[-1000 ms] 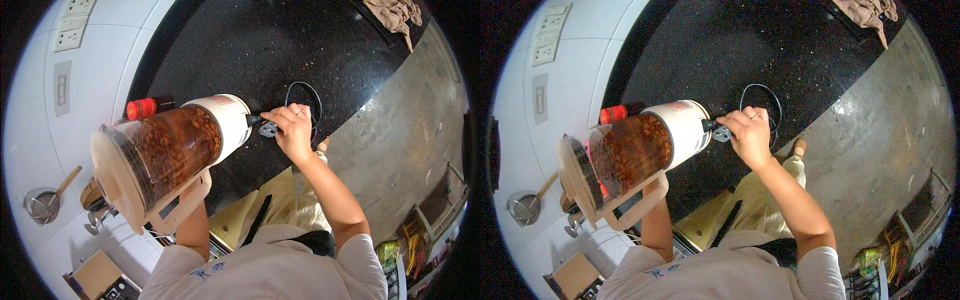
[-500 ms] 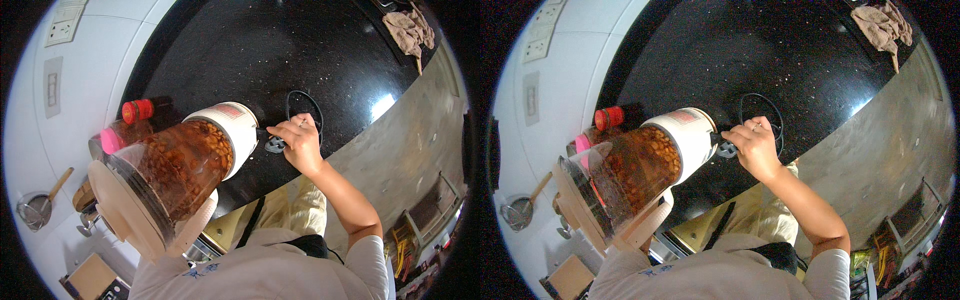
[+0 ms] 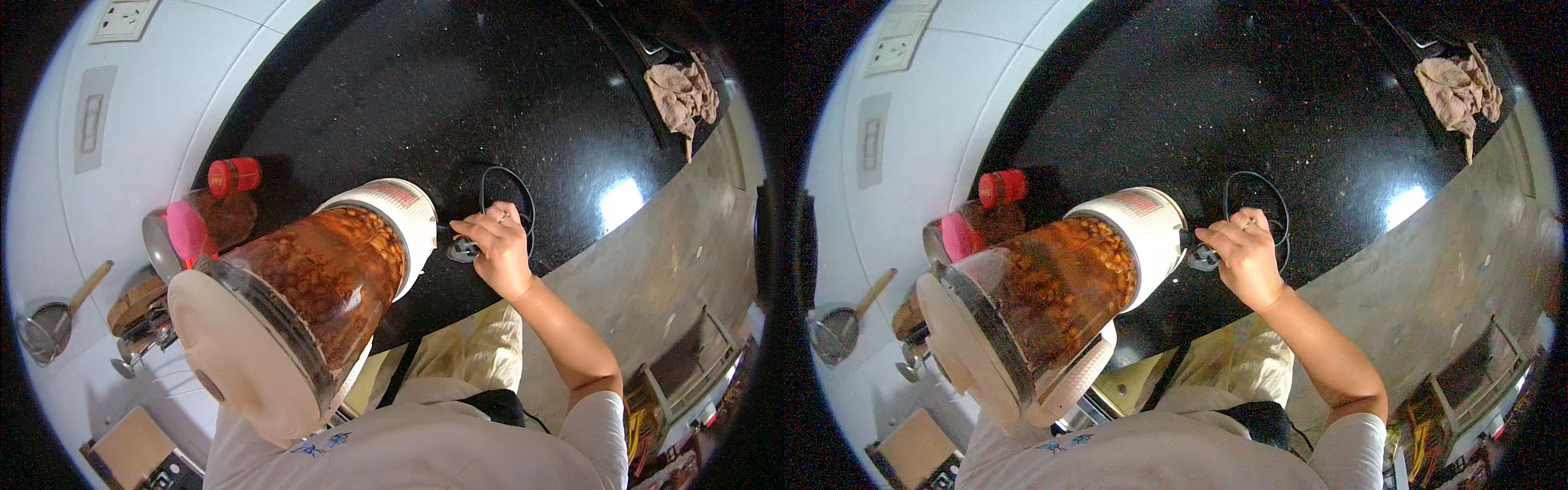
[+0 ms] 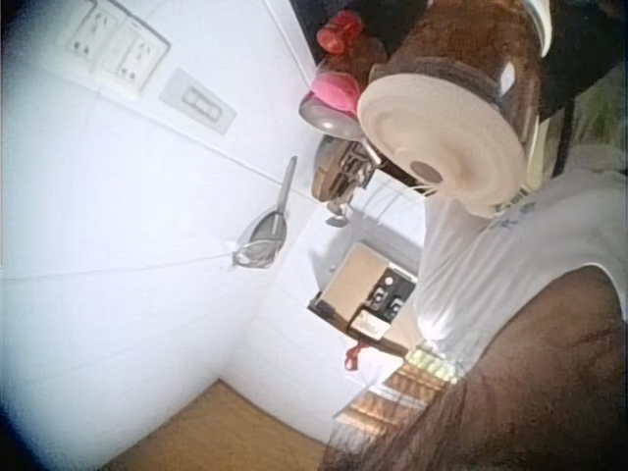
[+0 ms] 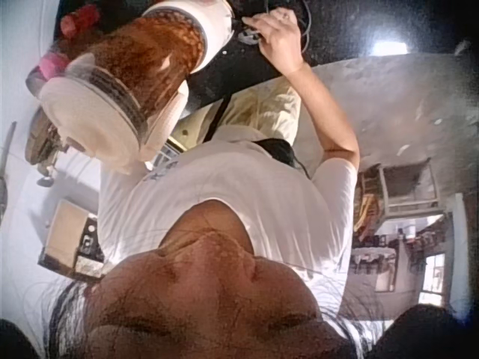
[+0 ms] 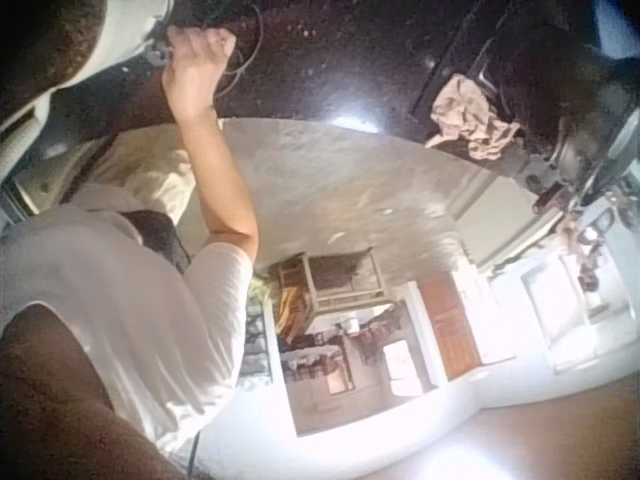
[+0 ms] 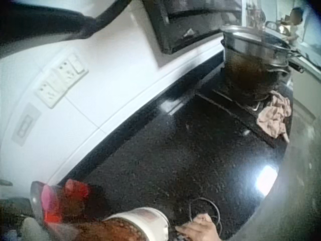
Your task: The person washes a red plastic bowl and a small pot in the sink, then places them on the counter. They wipe the countertop with a cloth, open a steamer pot on the stove, and operate a blender by plugging it in and pressing buttons on its control panel. The person then wipes the counter again and moves around the kitchen.
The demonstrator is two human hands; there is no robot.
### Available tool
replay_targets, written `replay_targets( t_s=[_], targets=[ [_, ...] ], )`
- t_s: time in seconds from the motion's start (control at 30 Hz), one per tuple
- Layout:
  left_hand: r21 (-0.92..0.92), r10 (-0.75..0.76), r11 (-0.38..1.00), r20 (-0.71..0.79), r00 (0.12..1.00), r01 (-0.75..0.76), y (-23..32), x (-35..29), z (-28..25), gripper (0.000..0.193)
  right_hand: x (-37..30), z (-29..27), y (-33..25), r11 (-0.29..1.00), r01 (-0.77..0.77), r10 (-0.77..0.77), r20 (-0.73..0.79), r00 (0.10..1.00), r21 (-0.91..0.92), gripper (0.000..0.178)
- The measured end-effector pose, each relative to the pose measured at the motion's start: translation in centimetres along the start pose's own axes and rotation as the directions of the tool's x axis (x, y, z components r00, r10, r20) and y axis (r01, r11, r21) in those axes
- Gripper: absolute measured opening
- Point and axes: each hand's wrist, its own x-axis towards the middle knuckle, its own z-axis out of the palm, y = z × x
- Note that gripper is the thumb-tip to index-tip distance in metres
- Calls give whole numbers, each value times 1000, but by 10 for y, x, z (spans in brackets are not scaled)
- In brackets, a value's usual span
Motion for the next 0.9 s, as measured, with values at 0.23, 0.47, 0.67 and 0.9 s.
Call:
replay_targets(
  t_s=[0.23,0.47,0.67,0.9],
  targets=[
    [23,9,1000,78,997,-10,5,-6,5,41,7,-15,-5,999,-41,45,160,986,-26,47],
    [96,106,987,193,976,-126,35,-25,3,40,4,-80,-90,997,37,-37,4,999,-66,37],
    [127,451,876,129,883,-466,92,-54,38,38,6,-94,-178,963,-12,-13,92,996,270,29],
    [345,575,718,194,795,-604,101,-117,50,38,146,-131,-170,917,-27,101,-167,981,397,26]
  ],
)
